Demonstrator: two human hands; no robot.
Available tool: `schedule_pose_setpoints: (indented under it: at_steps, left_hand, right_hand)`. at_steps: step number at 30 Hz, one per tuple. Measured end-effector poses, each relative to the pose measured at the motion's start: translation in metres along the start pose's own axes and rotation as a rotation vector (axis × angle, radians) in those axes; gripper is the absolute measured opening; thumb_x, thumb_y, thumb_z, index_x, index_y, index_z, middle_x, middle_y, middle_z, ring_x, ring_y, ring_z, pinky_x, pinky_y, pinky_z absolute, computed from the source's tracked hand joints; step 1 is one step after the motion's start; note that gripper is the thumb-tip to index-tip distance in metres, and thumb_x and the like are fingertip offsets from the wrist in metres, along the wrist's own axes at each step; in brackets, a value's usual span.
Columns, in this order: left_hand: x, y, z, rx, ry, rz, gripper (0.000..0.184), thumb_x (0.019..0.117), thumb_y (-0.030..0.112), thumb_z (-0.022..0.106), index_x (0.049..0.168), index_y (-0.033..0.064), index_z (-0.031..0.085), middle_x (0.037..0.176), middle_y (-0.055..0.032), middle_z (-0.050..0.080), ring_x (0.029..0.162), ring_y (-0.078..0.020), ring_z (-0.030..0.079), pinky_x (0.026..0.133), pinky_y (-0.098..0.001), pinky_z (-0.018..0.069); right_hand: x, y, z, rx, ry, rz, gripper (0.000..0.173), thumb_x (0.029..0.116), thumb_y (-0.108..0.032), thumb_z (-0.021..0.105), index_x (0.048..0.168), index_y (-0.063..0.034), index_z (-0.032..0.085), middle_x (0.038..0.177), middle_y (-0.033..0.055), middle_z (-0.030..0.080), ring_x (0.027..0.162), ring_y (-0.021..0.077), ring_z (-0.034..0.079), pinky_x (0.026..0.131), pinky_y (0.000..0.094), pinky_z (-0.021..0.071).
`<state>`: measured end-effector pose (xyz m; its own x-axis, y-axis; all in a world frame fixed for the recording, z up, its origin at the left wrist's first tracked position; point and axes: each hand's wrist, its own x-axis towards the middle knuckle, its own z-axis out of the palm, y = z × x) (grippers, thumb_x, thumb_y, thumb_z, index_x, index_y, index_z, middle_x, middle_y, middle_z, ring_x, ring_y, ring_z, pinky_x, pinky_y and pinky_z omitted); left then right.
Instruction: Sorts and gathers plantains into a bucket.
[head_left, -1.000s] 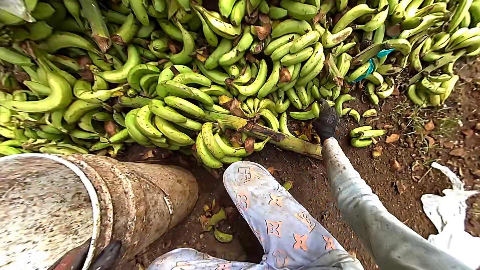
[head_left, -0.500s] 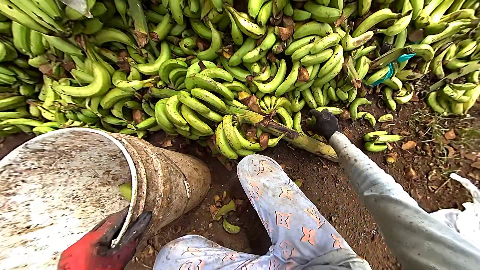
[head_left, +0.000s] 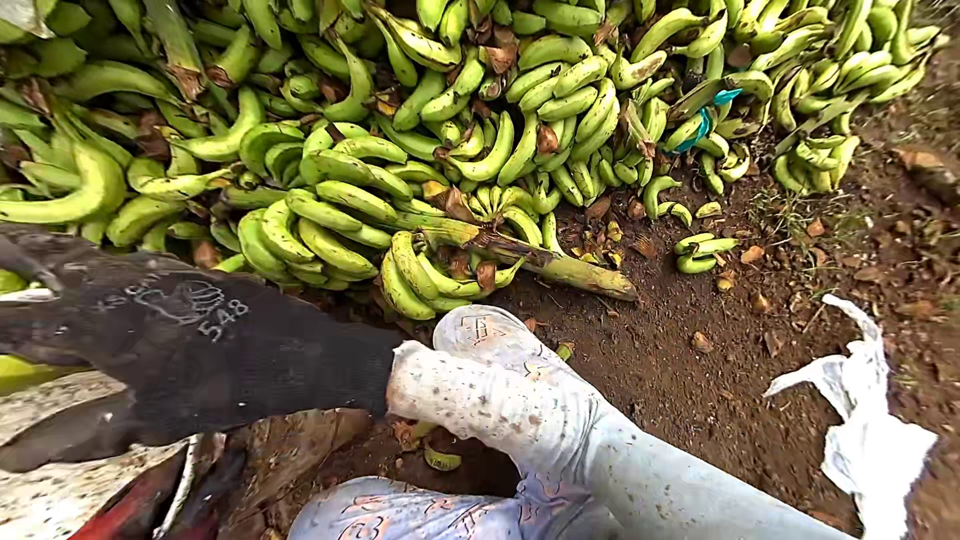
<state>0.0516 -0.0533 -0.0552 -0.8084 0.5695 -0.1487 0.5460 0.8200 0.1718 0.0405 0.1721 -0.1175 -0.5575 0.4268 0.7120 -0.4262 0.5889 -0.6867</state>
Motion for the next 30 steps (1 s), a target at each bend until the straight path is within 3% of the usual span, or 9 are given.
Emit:
schedule_pose_setpoints:
  at_steps: [3,7,11,16,19,23,26,28,30]
  left_hand:
    - [-0.002,0.021,-0.008,-0.029,-0.063,-0.137,0.049,0.101,0.042,0.061,0.125,-0.0004,0.069,0.117,-0.0224,0.072,0.112,-0.0294,0.07,0.102,-0.0466,0.0522]
    - [-0.002,0.003,-0.004,-0.071,-0.072,-0.107,0.052,0.1009,0.046,0.06,0.121,-0.0011,0.07,0.116,-0.0233,0.072,0.109,-0.0298,0.07,0.099,-0.0462,0.0532]
    - [-0.007,0.007,-0.003,-0.095,-0.08,-0.107,0.051,0.1007,0.042,0.062,0.125,-0.0019,0.068,0.118,-0.0253,0.071,0.11,-0.0325,0.07,0.1,-0.0503,0.0526]
    - [0.0,0.021,-0.01,-0.076,-0.074,-0.14,0.052,0.0986,0.044,0.063,0.123,-0.001,0.069,0.116,-0.0266,0.07,0.11,-0.039,0.069,0.098,-0.058,0.051]
    - [0.002,0.02,-0.009,-0.071,-0.021,-0.1,0.057,0.1003,0.042,0.059,0.143,0.0033,0.059,0.128,-0.0264,0.067,0.116,-0.0405,0.067,0.102,-0.0598,0.0487]
    - [-0.012,-0.017,0.014,-0.318,0.462,-0.12,0.051,0.1061,0.02,0.047,0.15,-0.0064,0.042,0.147,-0.0251,0.052,0.134,-0.0268,0.054,0.114,-0.0404,0.0427]
    - [-0.027,-0.045,0.037,-0.771,0.95,-0.331,0.05,0.1064,0.016,0.037,0.141,-0.0198,0.035,0.128,-0.0211,0.058,0.112,-0.0123,0.059,0.103,-0.0281,0.0477]
    - [-0.037,-0.061,0.046,-0.988,1.055,-0.254,0.051,0.1096,0.02,0.033,0.137,-0.023,0.034,0.117,-0.0175,0.062,0.103,-0.0088,0.062,0.099,-0.0247,0.0488]
    - [-0.024,-0.042,0.042,-1.068,1.179,-0.331,0.027,0.106,0.005,0.031,0.112,-0.0173,0.044,0.08,-0.0061,0.057,0.067,-0.0014,0.056,0.069,-0.0172,0.0504]
  right_hand:
    - [-0.02,0.065,-0.173,0.037,-0.263,0.496,0.075,0.0883,-0.024,0.081,0.154,-0.0099,0.048,0.16,0.016,0.044,0.151,0.0281,0.038,0.124,0.0444,0.0333]
    - [-0.16,0.186,-0.403,-0.954,0.062,1.262,0.078,0.098,-0.041,0.064,0.16,-0.0046,0.032,0.159,0.0303,0.035,0.148,0.0468,0.035,0.116,0.064,0.035]
    - [-0.242,0.235,-0.506,-1.094,-0.092,1.618,0.067,0.098,-0.035,0.067,0.147,0.0048,0.047,0.149,0.0388,0.043,0.139,0.0549,0.043,0.109,0.0704,0.038]
    - [-0.192,0.189,-0.441,-0.796,0.143,1.234,0.037,0.0946,-0.019,0.071,0.124,0.0018,0.064,0.127,0.0325,0.061,0.12,0.0511,0.057,0.1,0.0699,0.0438]
    - [-0.115,0.147,-0.342,-0.524,0.318,0.659,0.026,0.0902,-0.015,0.075,0.111,0.0012,0.072,0.11,0.0212,0.067,0.101,0.031,0.064,0.089,0.0457,0.0534]
    - [0.014,0.057,-0.173,0.172,0.405,0.012,0.021,0.0803,-0.003,0.076,0.099,0.0043,0.073,0.107,0.015,0.068,0.101,0.0207,0.066,0.084,0.0304,0.0594]
    - [0.049,0.043,-0.066,0.426,0.251,-0.431,0.035,0.0913,-0.026,0.072,0.12,-0.0058,0.075,0.127,0.0118,0.069,0.124,0.0218,0.062,0.107,0.0307,0.051]
    - [0.046,0.023,-0.112,0.365,-0.117,-0.207,0.038,0.0912,-0.013,0.074,0.126,0.0005,0.072,0.133,0.0185,0.067,0.129,0.0274,0.061,0.111,0.0354,0.048]
    - [0.019,0.055,-0.17,0.096,-0.11,0.172,0.042,0.0896,-0.004,0.073,0.131,0.0041,0.067,0.134,0.022,0.065,0.129,0.0317,0.061,0.107,0.0418,0.0522]
